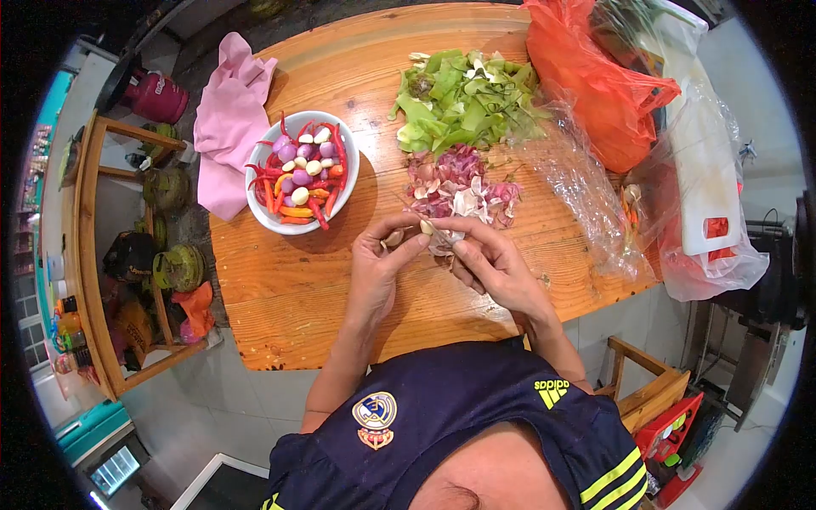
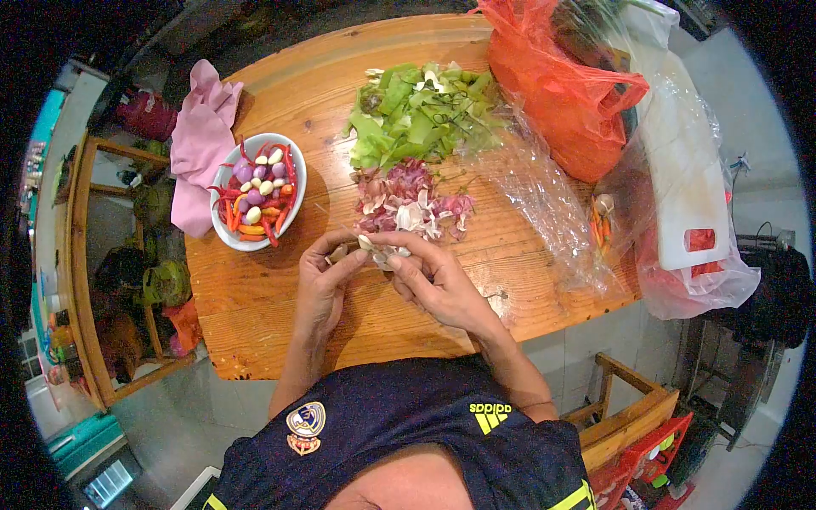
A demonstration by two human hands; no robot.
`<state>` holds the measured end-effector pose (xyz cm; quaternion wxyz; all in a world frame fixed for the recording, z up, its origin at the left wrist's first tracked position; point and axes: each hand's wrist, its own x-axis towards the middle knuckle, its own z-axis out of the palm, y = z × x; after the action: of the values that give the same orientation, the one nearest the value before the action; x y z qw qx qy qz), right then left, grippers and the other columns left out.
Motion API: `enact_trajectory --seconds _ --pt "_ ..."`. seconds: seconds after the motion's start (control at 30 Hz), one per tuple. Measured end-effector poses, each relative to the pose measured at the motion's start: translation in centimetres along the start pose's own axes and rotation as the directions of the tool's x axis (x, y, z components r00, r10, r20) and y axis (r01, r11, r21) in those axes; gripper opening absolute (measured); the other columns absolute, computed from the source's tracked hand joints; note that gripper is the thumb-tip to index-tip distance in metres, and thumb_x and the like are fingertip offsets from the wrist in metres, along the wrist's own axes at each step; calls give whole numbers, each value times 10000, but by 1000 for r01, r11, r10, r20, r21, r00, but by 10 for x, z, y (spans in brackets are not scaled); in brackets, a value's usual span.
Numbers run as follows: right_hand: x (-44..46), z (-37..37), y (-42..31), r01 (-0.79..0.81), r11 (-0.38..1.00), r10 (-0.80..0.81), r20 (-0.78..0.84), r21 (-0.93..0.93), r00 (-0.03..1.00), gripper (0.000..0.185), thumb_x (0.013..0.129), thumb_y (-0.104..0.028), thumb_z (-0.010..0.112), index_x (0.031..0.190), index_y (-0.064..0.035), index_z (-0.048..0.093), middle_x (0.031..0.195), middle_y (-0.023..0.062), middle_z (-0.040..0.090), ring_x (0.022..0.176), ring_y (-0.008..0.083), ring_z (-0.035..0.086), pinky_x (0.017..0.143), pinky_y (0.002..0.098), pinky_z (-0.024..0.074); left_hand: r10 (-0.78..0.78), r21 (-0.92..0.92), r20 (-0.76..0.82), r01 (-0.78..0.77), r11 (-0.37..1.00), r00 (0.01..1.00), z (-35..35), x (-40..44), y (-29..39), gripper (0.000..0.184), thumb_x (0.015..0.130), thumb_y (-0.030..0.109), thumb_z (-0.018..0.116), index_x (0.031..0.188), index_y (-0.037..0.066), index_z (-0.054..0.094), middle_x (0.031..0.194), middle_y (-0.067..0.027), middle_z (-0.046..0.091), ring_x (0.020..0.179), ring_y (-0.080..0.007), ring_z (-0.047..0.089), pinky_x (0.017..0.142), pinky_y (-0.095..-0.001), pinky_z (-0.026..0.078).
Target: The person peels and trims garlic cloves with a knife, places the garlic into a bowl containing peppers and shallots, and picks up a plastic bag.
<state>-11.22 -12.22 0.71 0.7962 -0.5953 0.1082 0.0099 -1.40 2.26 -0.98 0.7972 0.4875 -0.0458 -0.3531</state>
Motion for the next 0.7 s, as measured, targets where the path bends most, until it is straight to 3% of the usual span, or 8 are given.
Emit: enact_trajectory --seconds 0.17,0.4,0.7 --pt "0 -2 -2 -71 994 72 -9 79 997 334 965 -212 422 1263 -68 462 574 -52 378 480 26 334 428 179 274 22 67 -9 -22 998 1000 -1 0 0 260 764 -34 644 1019 -4 603 940 -78 636 864 -132 609 808 -261 496" --pt "-2 0 -6 -104 990 103 21 92 994 353 966 -249 419 1265 -62 449 577 -50 386 465 26 338 416 171 279 -14 -1 -10 14 1000 1000 0 0 -2 249 759 -45 648 1003 -7 620 980 -87 633 896 -140 601 818 -267 484" --pt "1 0 0 -6 987 10 -26 162 1000 334 971 -243 407 1234 -46 464 600 -42 393 470 29 332 413 169 274 -24 -31 0 24 999 1000 1 0 0 213 820 -10 581 1032 -17 604 1008 -100 625 906 -154 609 813 -292 515"
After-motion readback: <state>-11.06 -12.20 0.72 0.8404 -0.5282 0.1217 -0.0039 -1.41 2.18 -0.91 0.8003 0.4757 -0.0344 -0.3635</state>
